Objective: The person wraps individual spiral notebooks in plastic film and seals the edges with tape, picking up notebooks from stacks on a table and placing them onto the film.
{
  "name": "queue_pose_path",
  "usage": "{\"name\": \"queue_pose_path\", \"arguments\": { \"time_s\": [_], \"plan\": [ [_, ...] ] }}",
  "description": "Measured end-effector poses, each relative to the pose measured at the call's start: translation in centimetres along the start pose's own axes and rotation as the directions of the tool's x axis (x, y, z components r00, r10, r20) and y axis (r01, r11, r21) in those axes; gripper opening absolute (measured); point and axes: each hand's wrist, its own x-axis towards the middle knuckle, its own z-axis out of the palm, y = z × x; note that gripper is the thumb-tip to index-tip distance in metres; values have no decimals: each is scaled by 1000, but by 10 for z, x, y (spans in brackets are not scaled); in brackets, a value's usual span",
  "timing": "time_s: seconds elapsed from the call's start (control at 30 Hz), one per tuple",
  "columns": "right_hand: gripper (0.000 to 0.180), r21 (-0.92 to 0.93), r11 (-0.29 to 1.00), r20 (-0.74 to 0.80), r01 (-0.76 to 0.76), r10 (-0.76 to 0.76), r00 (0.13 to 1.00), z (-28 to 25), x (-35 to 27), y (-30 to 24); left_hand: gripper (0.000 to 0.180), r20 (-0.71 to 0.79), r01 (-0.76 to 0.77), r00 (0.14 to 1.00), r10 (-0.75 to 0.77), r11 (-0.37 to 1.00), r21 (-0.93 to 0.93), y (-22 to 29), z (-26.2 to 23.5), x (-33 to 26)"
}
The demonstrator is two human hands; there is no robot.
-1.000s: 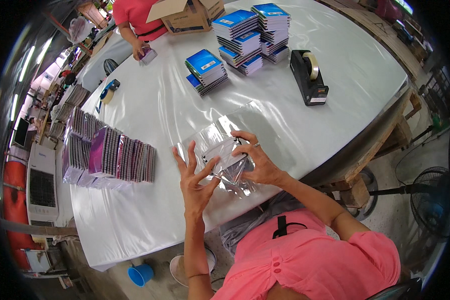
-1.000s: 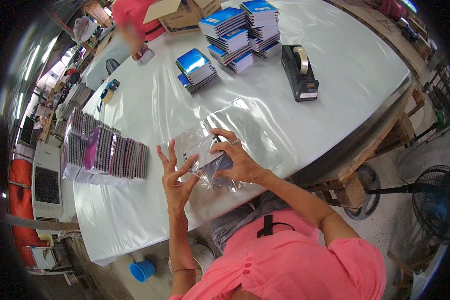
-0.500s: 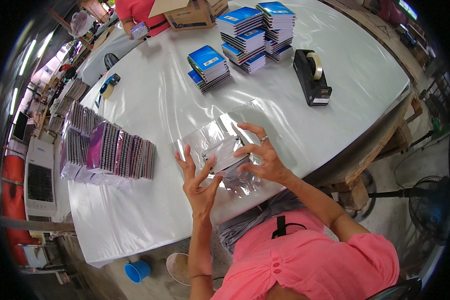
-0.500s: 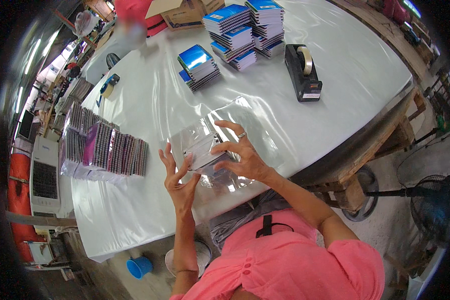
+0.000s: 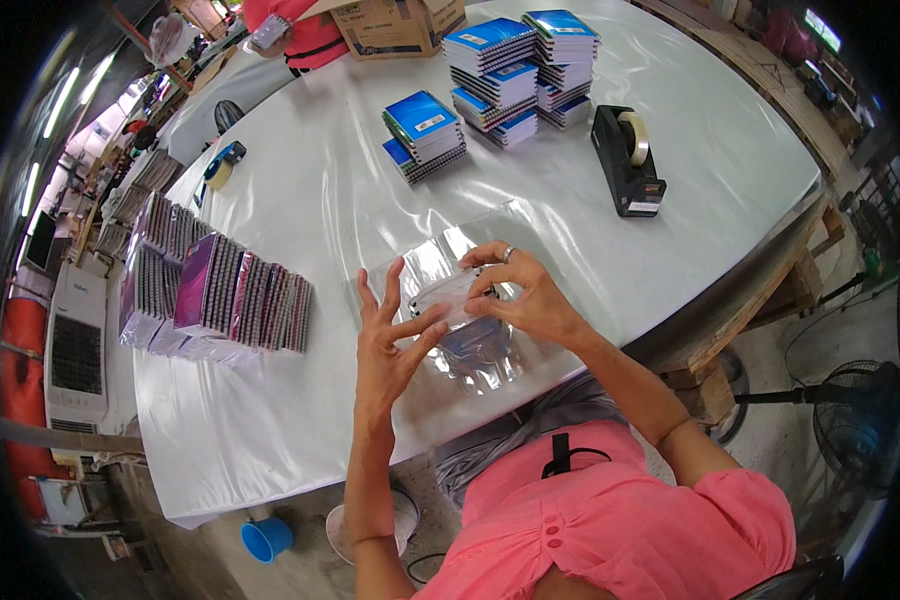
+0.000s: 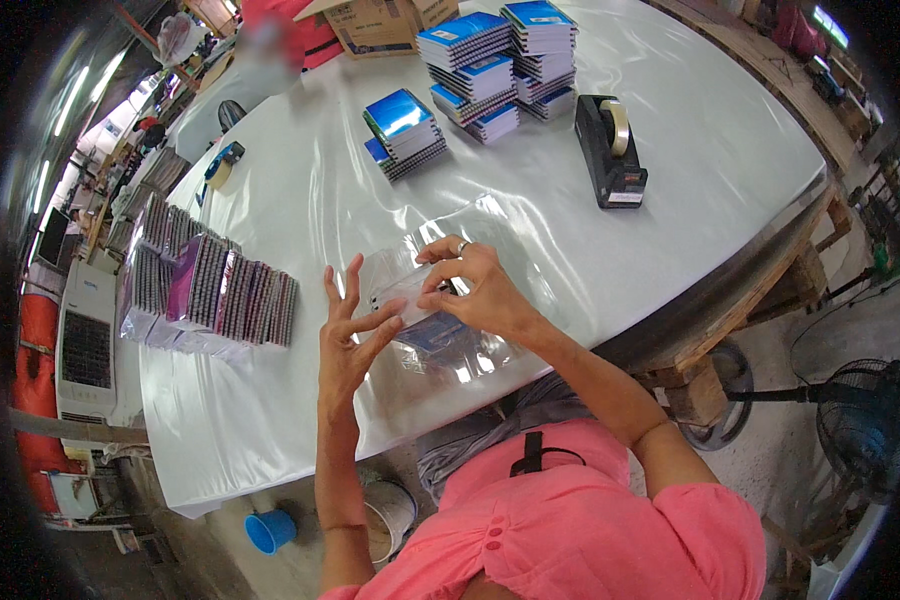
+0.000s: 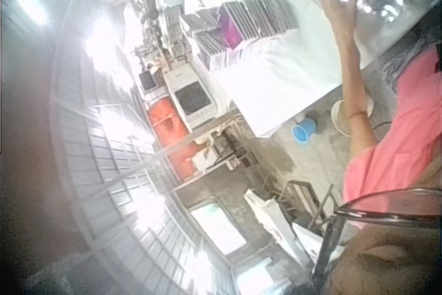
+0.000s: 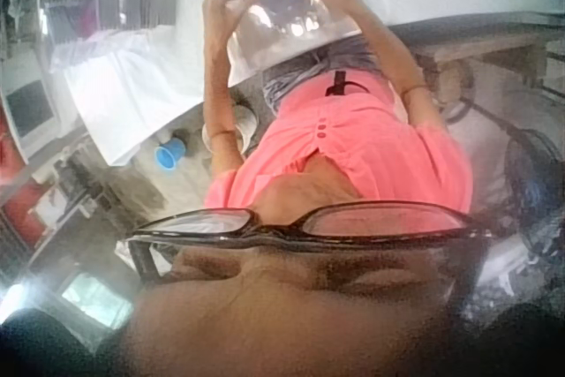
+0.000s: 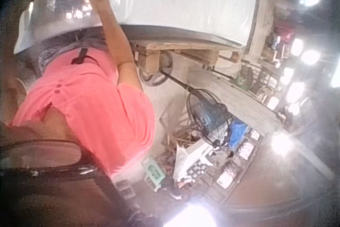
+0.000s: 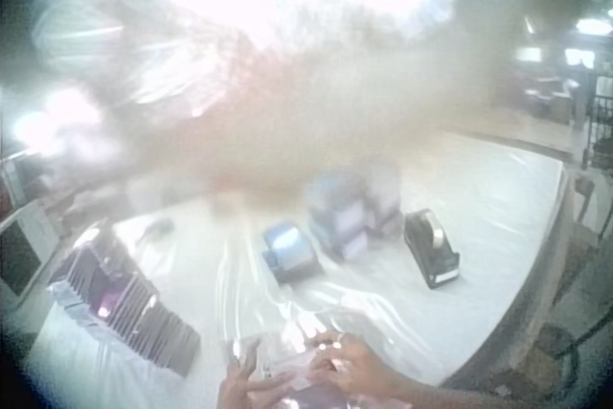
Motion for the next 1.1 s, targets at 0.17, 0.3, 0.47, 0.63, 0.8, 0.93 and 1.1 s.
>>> {"name": "queue_pose_path", "arguments": {
  "time_s": [0.17,0.3,0.47,0.63,0.8,0.93,1.1],
  "plan": [
    [12,-246,969,9,30,-28,1000,0,6,-5,33,-2,-6,1000,6,1000,29,0,-1,12],
    [13,-276,961,17,-9,14,1000,1,9,-6,41,-92,-4,996,-2,998,-59,4,4,17],
    [24,-124,992,44,-31,37,998,-1,19,1,55,-194,-147,972,135,988,-47,-4,13,18],
    [34,223,918,147,-327,300,943,-7,31,9,74,-29,187,966,-256,774,-605,1,13,32],
    [44,459,633,486,-623,408,773,-9,47,23,65,555,654,756,-347,436,-618,-22,-5,49],
    [28,487,658,475,-575,353,806,-5,47,24,58,601,641,743,-295,572,-512,-22,-14,54],
    [23,483,716,393,-503,336,856,-6,41,21,49,577,412,805,-139,831,-374,-16,-21,55]
  ]
}}
